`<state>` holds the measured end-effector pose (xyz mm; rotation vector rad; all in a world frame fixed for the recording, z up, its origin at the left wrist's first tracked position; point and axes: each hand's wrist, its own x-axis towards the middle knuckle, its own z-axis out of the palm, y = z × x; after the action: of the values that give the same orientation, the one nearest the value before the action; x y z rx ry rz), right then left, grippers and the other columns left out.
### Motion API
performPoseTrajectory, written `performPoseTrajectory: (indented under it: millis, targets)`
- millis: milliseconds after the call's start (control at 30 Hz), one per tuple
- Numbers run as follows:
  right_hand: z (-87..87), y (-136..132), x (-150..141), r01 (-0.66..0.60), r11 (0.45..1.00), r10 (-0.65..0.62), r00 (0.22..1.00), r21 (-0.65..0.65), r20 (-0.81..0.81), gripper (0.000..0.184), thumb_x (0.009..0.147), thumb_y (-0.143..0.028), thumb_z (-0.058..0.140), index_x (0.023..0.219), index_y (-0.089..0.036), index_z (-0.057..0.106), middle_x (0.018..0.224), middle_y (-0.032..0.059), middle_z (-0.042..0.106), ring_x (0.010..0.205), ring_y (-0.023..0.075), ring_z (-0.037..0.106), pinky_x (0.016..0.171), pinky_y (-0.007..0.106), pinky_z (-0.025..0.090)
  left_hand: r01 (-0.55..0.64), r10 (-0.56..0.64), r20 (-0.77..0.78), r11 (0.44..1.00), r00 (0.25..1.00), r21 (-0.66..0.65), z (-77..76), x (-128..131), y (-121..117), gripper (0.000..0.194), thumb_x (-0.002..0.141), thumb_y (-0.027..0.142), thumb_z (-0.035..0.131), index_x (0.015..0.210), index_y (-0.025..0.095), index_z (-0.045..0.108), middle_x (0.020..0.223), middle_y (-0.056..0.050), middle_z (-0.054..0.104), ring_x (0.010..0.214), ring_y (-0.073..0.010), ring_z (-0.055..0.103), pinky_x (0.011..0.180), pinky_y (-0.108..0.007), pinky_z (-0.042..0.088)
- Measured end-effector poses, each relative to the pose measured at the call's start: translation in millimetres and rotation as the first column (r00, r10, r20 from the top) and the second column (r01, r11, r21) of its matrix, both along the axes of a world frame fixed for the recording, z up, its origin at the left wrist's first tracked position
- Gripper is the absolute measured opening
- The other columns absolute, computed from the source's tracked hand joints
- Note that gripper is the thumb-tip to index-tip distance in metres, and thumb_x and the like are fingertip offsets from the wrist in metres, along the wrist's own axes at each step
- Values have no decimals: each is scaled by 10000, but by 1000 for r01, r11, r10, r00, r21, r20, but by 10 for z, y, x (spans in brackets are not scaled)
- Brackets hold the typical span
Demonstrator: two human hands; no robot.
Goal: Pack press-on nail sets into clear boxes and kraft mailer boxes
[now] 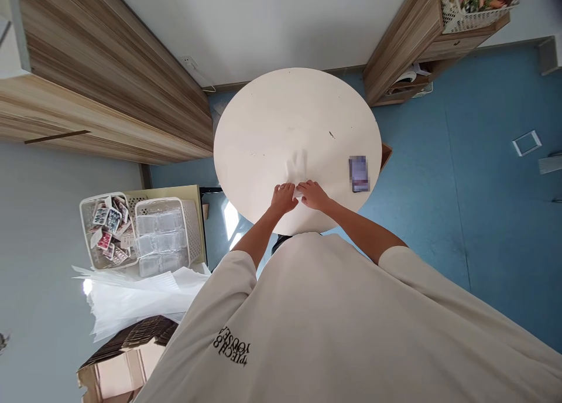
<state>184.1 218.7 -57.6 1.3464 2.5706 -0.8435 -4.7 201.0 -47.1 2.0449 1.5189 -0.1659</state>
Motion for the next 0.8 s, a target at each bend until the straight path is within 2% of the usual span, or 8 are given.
performPoseTrajectory:
  millis: [100, 267, 400, 533, 667, 800]
  targets:
    - [49, -71, -11, 34, 994, -36, 999, -101, -24, 438, 998, -204, 545, 1424, -207, 649, 1454, 125, 665, 1279, 356, 556, 1047, 484, 461, -41, 43, 39, 998, 998, -53, 0, -44, -89, 362, 972, 242, 555, 1327, 218, 623, 1412, -126, 665, 1403, -317, 547, 1218, -486, 370]
    - [41, -57, -15, 92, 970, -105, 994, -227, -43, 425, 1052, -276, 509, 1459, -234, 625, 1450, 142, 631, 1293, 349, 562, 1065, 501, 479, -209, 226, 94, 964, 970, -162, -17, -63, -121, 296, 992, 292, 552, 1264, 224, 649, 1405, -124, 643, 1329, -308, 582, 1124, -454, 466]
    - [-43, 102, -45, 202, 938, -218, 976, -280, -25, 323, 1058, -272, 531, 1350, -214, 653, 1379, 160, 627, 1248, 341, 597, 1034, 473, 506, -369, 410, 142, 895, 901, -250, -23, -31, -49, 311, 1026, 310, 527, 1316, 223, 601, 1364, -131, 668, 1272, -300, 630, 1079, -446, 501]
    - [-114, 228, -96, 365, 874, -410, 909, -321, -81, 301, 1049, -245, 558, 1342, -197, 604, 1323, 154, 654, 1206, 317, 628, 1026, 443, 506, -486, 558, 206, 815, 804, -315, -36, 10, -50, 432, 1036, 241, 485, 1466, 201, 478, 1363, -150, 680, 1258, -290, 655, 1036, -433, 533]
    - [-148, 237, -144, 476, 825, -533, 835, -306, -138, 396, 1018, -233, 568, 1408, -185, 523, 1353, 157, 644, 1177, 294, 637, 988, 427, 523, -521, 595, 252, 798, 763, -304, -43, 35, -135, 564, 1003, 186, 487, 1559, 192, 388, 1483, -184, 593, 1334, -297, 618, 1079, -458, 526]
    - [-159, 197, -196, 568, 768, -619, 776, -296, -120, 422, 990, -286, 591, 1393, -200, 500, 1363, 151, 622, 1080, 282, 656, 925, 432, 545, -481, 521, 270, 852, 810, -205, -25, 18, -226, 596, 980, 148, 469, 1570, 192, 397, 1590, -196, 468, 1351, -312, 603, 1115, -493, 508]
